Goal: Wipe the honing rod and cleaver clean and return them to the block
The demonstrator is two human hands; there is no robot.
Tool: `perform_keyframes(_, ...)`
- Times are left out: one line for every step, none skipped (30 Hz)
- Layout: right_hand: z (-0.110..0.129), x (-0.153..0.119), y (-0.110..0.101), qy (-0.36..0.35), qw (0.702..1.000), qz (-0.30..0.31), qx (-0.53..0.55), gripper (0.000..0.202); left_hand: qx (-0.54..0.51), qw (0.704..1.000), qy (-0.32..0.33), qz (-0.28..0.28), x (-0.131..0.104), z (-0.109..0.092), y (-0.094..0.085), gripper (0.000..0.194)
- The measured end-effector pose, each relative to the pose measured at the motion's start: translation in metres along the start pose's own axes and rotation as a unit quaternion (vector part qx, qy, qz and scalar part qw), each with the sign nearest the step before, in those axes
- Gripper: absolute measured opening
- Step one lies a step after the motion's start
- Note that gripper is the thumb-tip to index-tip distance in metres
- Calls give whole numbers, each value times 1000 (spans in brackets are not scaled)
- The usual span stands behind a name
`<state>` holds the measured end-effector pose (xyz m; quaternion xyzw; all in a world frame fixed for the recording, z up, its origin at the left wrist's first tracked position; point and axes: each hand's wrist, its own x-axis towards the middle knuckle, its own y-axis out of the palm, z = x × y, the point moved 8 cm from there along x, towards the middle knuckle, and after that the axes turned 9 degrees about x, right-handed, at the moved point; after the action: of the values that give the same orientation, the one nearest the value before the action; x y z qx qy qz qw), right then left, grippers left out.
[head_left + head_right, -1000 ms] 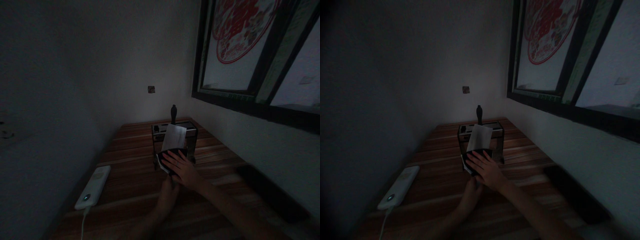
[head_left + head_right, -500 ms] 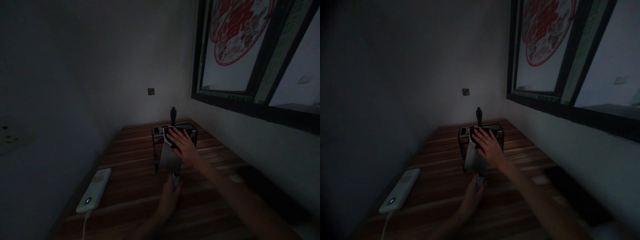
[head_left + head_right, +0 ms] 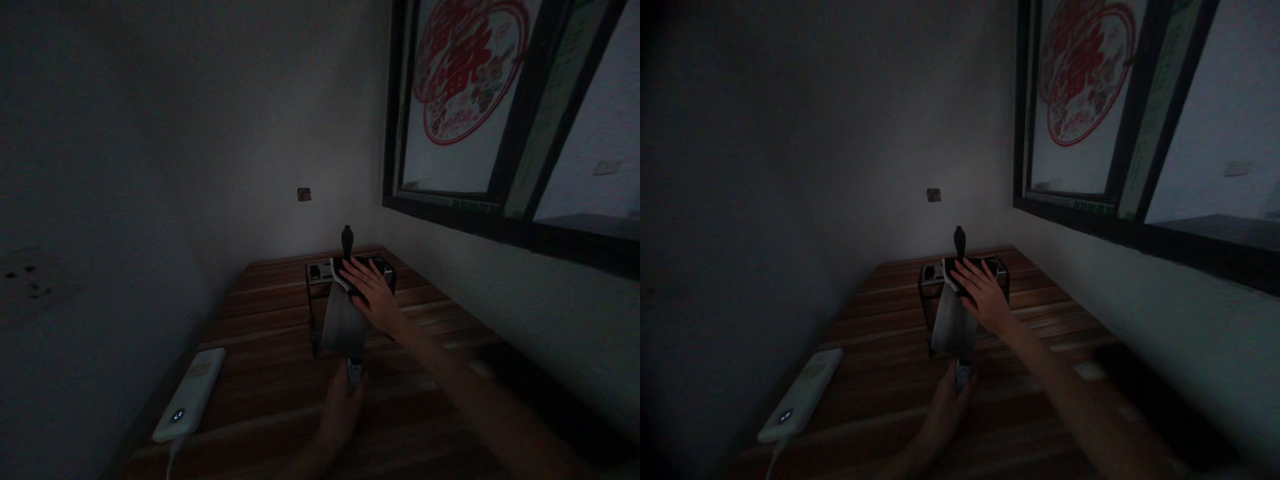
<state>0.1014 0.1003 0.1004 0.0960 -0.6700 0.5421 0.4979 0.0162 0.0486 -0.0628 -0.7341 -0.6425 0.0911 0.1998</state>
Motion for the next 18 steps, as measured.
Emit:
perform_keyframes(1, -2, -4, -9, 1000, -14, 16, 47, 0, 1000, -6, 2, 0, 0, 0, 38)
perform_keyframes(3, -4, -8, -16, 999, -31, 32, 45, 2, 1000, -11, 5, -1, 0, 0, 39)
perform_keyframes(4, -7, -14, -20, 997, -48, 48, 44, 4, 1000, -14, 7, -1, -1, -1, 40)
perform_keyframes(6, -10, -20, -21, 996, -65, 65, 43, 5, 1000, -15, 10, -1, -1, -1, 41)
perform_keyframes(8, -14, -27, -17, 993, -81, 82, 42, 7, 1000, -16, 13, -1, -1, 0, 41)
perform_keyframes(9, -20, -34, -10, 991, -93, 100, 41, 8, 1000, -15, 17, 0, -1, 0, 42)
perform_keyframes(10, -26, -41, 2, 987, -106, 119, 40, 10, 1000, -17, 22, 0, 0, 1, 42)
perform_keyframes(10, -34, -48, 17, 983, -121, 137, 39, 15, 999, -20, 24, 1, 2, 1, 43)
perform_keyframes(8, -43, -53, 39, 980, -130, 148, 38, 21, 999, -23, 26, 2, 5, 2, 45)
perform_keyframes(7, -53, -55, 56, 978, -128, 155, 37, 31, 999, -31, 26, 3, 9, 3, 46)
perform_keyframes(4, -65, -57, 72, 975, -140, 156, 36, 42, 998, -34, 25, 4, 15, 4, 48)
perform_keyframes(1, -77, -56, 90, 974, -136, 156, 35, 53, 998, -35, 23, 6, 20, 5, 51)
perform_keyframes(-4, -90, -53, 112, 972, -140, 153, 35, 61, 998, -29, 18, 8, 25, 6, 53)
perform_keyframes(-10, -103, -49, 134, 968, -145, 153, 35, 69, 997, -25, 17, 9, 30, 8, 54)
perform_keyframes(-17, -115, -43, 158, 963, -153, 154, 34, 78, 997, -24, -2, 11, 35, 6, 56)
perform_keyframes(-25, -127, -37, 193, 955, -164, 152, 33, 88, 995, -25, -26, 12, 40, 3, 57)
perform_keyframes(-35, -140, -33, 247, 940, -186, 142, 32, 98, 993, -30, -51, 13, 43, 0, 59)
perform_keyframes(-45, -153, -27, 308, 921, -200, 129, 32, 103, 991, -37, -71, 13, 45, -4, 61)
